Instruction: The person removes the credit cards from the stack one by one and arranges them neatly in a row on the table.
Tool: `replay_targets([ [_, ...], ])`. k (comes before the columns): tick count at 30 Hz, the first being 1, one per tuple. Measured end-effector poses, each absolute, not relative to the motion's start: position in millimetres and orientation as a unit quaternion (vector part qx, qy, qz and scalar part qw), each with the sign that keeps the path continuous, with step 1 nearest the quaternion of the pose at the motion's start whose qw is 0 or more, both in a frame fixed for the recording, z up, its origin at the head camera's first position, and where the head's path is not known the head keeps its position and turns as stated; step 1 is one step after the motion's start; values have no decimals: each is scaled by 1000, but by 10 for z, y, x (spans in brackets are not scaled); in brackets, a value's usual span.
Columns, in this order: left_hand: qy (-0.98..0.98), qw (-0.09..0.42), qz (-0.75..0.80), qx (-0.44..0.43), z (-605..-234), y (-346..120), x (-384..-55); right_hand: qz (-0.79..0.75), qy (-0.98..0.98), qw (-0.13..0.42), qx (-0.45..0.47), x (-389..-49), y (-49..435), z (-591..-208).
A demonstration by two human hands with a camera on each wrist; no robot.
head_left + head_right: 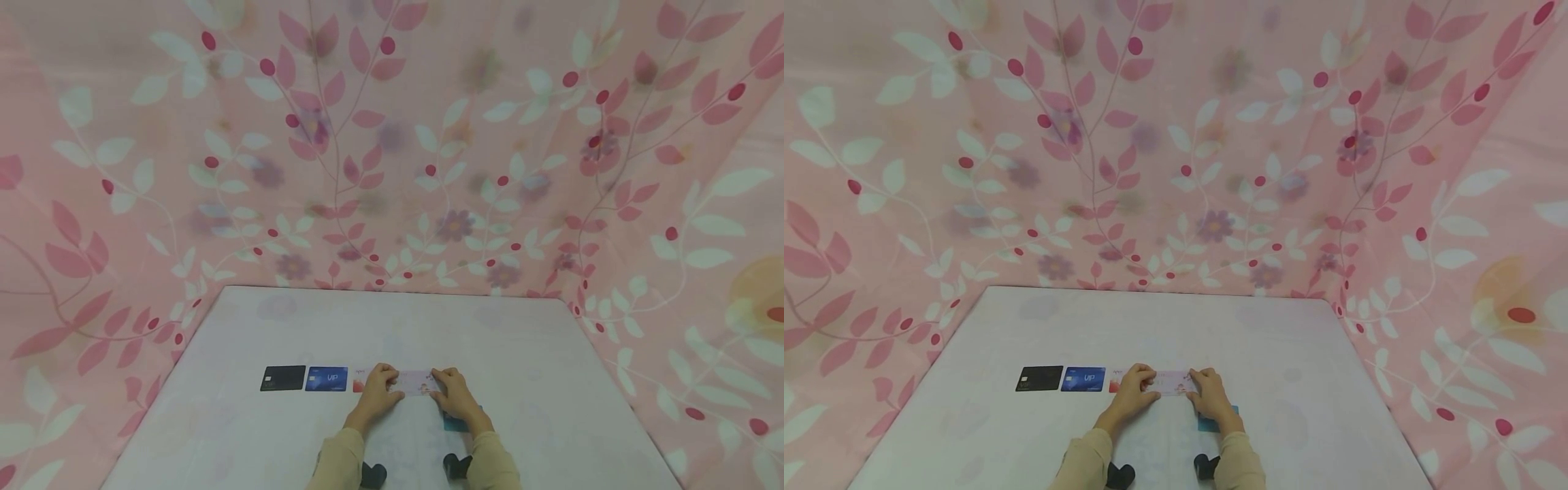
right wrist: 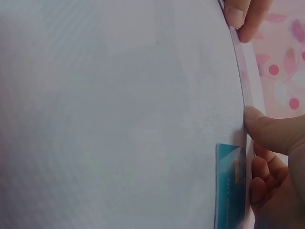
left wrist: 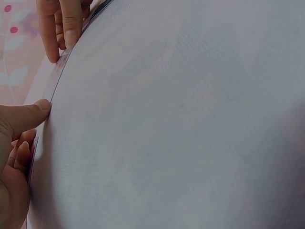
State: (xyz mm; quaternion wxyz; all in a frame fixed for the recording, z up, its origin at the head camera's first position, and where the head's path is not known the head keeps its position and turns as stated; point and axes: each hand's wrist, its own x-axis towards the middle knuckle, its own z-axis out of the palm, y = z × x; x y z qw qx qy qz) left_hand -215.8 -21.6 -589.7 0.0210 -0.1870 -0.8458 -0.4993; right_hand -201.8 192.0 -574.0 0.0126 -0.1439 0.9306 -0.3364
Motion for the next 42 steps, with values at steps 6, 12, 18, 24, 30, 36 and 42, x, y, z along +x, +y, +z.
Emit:
replay_targets([
  [6, -844, 14, -504, -181, -5885, -216, -2156, -330, 933, 18, -144, -2022, 1916, -5733],
  [12, -844, 19, -503, -183, -5894, -217, -2153, -324, 935, 21, -142, -2024, 1915, -5734],
  [18, -845, 20, -501, -183, -5906, -217, -2158, -334, 931, 22, -145, -2015, 1924, -5731],
  [24, -846, 35, -497, -191, -5917, -210, -2168, -333, 932, 26, -139, -2009, 1925, -5739],
  [30, -848, 44, -491, -196, -5930, -208, -2177, -328, 935, 23, -135, -2011, 1924, -5736],
  [36, -849, 50, -486, -201, -5932, -205, -2178, -326, 936, 24, -134, -2007, 1923, -5734],
  [42, -850, 34, -489, -191, -5912, -204, -2173, -342, 929, 21, -138, -1998, 1928, -5721],
])
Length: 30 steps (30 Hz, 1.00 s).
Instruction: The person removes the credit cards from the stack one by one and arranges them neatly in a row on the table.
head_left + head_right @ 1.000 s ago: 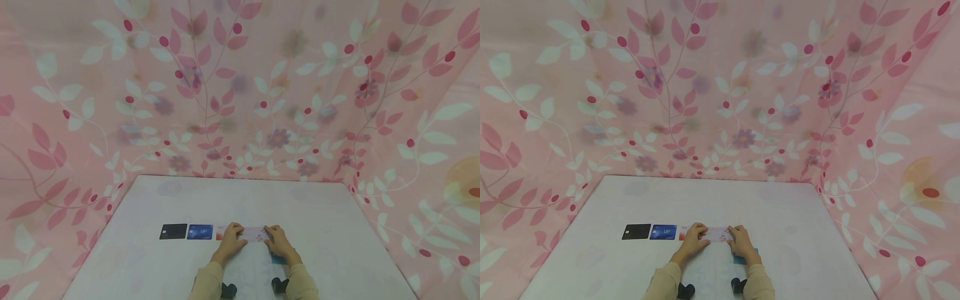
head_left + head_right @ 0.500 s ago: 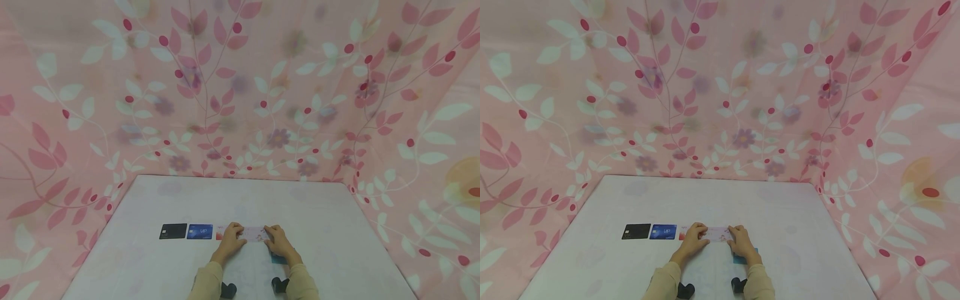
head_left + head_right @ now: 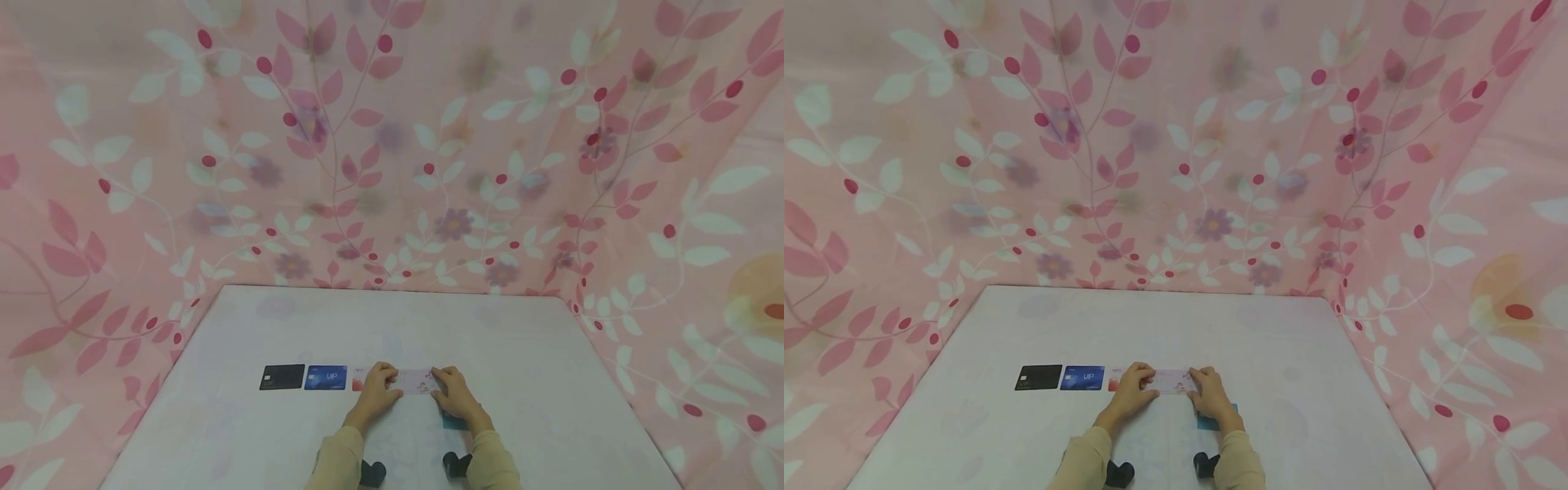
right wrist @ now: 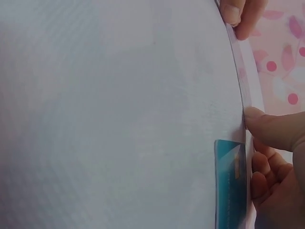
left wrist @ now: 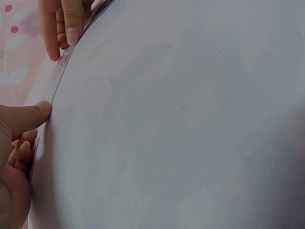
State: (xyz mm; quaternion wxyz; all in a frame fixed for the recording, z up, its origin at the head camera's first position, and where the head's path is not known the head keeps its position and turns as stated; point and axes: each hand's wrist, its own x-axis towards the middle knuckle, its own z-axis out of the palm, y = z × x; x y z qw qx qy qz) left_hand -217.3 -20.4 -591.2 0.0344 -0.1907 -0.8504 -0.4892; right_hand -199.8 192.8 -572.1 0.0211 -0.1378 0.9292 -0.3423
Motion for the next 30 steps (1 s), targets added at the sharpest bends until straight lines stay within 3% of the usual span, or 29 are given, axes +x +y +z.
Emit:
replay_targets([
  [7, -834, 28, -518, -187, -5948, -238, -2201, -385, 915, -8, -120, -2000, 1955, -5755],
  [15, -775, 124, -569, -245, -6015, -296, -2228, -426, 876, -178, -140, -1839, 2093, -5755],
  [19, -773, 157, -561, -252, -5901, -218, -2203, -417, 873, -219, -129, -1738, 2200, -5722],
  [25, -775, 120, -541, -306, -5763, 36, -2057, -416, 867, -245, -124, -1585, 2353, -5785],
  [30, -807, 59, -487, -328, -5764, 300, -1845, -413, 895, -162, -51, -1458, 2425, -5756],
])
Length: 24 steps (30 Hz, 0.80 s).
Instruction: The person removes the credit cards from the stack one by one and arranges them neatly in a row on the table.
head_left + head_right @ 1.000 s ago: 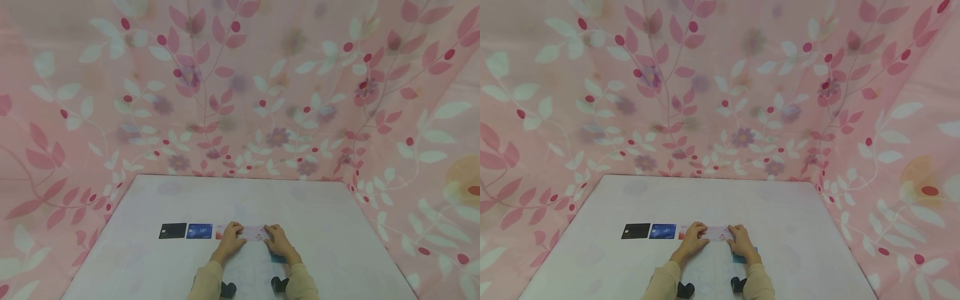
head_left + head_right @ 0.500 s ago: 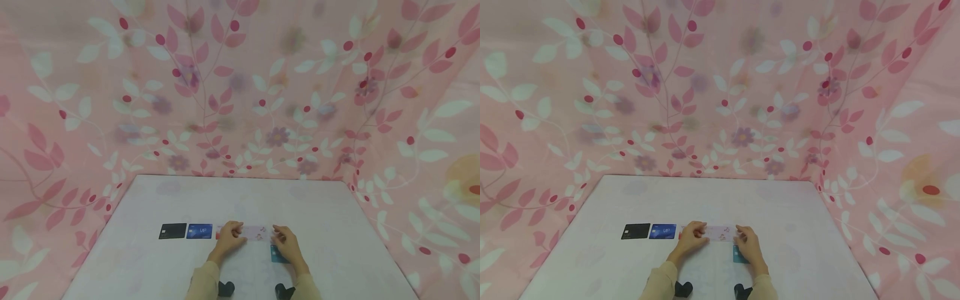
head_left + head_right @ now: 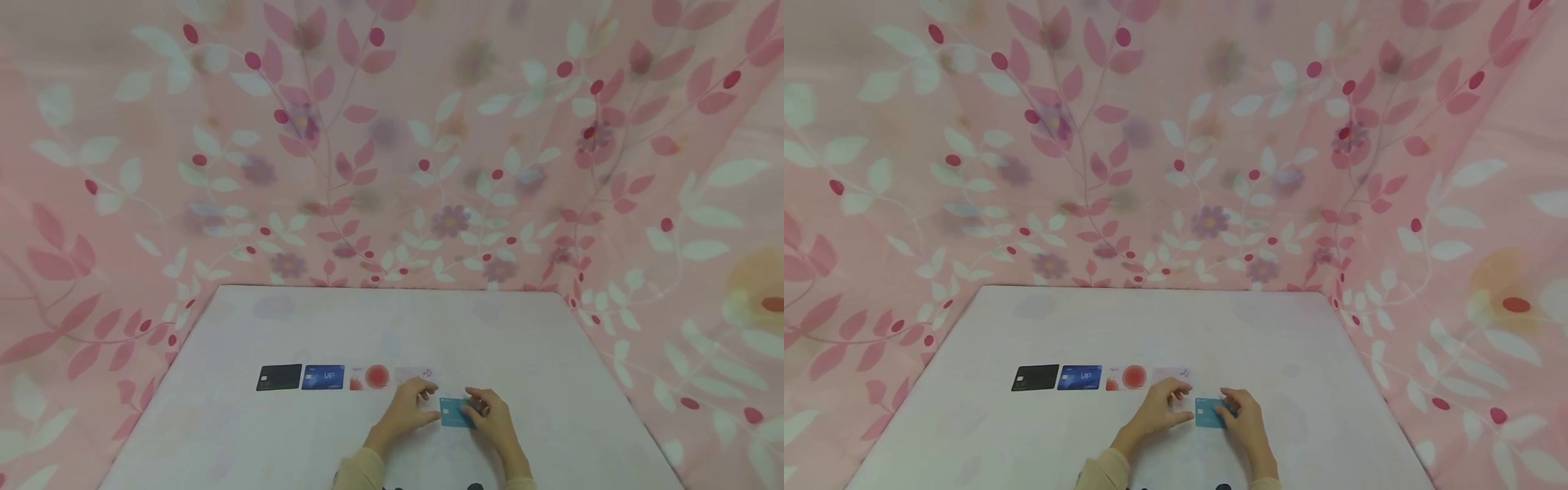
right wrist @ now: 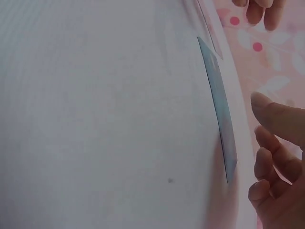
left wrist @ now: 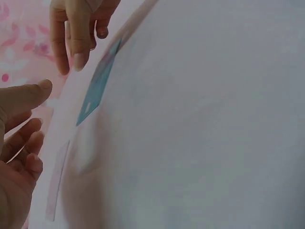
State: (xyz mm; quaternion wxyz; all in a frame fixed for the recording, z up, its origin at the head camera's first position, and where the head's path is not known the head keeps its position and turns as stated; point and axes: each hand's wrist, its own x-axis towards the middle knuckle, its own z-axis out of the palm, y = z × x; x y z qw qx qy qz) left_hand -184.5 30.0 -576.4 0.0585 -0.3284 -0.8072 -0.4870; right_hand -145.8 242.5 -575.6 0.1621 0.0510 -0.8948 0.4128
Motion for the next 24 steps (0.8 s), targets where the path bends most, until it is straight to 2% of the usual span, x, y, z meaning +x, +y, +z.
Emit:
replay_targets([
  [2, -821, 34, -468, -324, -5796, 378, -1769, 396, -913, 100, 16, -1402, 2450, -5695],
  [4, -835, 7, -455, -311, -5830, 440, -1699, 384, -921, 61, 3, -1357, 2497, -5682],
  [9, -858, -49, -425, -284, -5874, 524, -1567, 361, -932, -6, -14, -1285, 2607, -5667],
  [24, -888, -70, -373, -261, -5802, 581, -1558, 281, -957, -73, 11, -1471, 2614, -5559],
])
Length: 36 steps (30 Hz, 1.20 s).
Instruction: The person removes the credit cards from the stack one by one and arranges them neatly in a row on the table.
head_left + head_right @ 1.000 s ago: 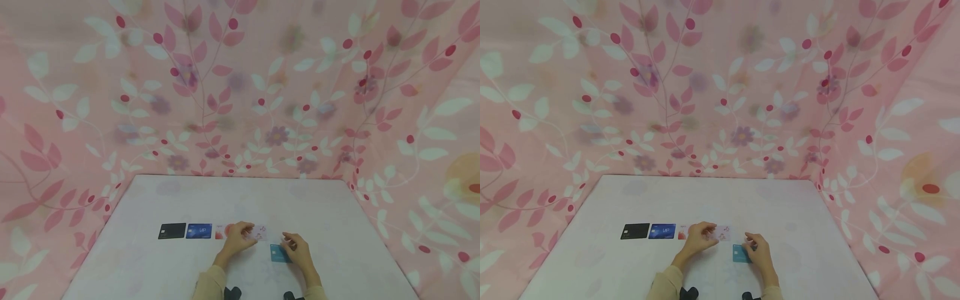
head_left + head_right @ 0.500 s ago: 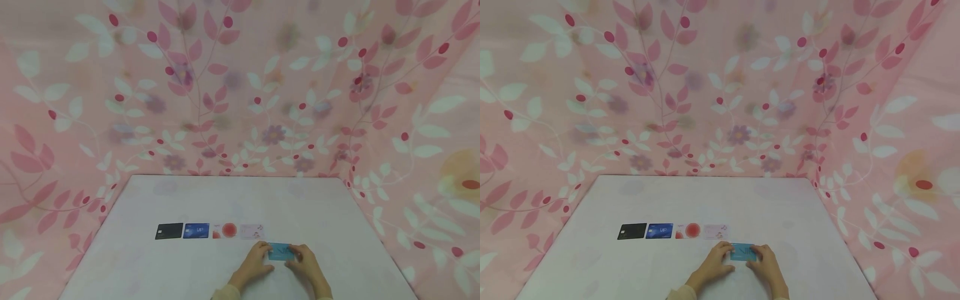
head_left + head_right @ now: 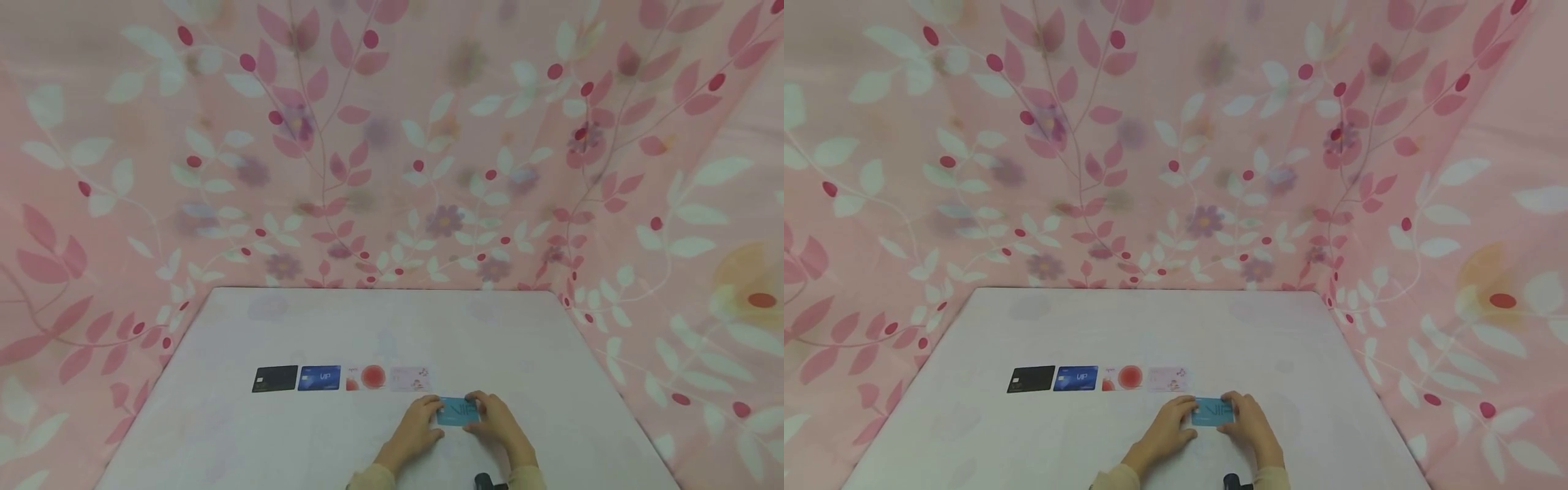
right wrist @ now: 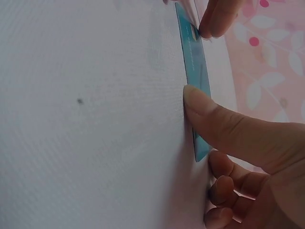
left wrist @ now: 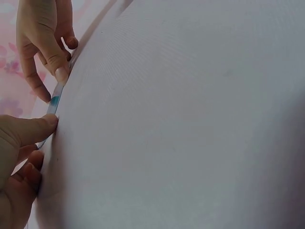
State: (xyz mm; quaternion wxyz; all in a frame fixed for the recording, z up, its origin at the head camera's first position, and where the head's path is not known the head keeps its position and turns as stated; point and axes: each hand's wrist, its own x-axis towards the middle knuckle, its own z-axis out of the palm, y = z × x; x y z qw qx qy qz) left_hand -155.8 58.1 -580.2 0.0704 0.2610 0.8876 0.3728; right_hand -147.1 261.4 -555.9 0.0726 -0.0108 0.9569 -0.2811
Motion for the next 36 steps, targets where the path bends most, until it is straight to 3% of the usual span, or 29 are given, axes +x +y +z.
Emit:
replay_targets([
  [14, 879, 12, 406, 250, -5868, 596, -1551, -316, 947, 54, -5, -1440, 2604, -5564],
  [22, 873, 20, 428, 233, -5929, 607, -1551, -332, 942, 56, 4, -1406, 2576, -5562],
  [33, 871, -12, 412, 265, -5907, 583, -1567, -338, 941, -39, 0, -1249, 2538, -5664],
  [36, 871, 0, 419, 256, -5889, 568, -1573, -335, 941, -50, -14, -1250, 2519, -5646],
])
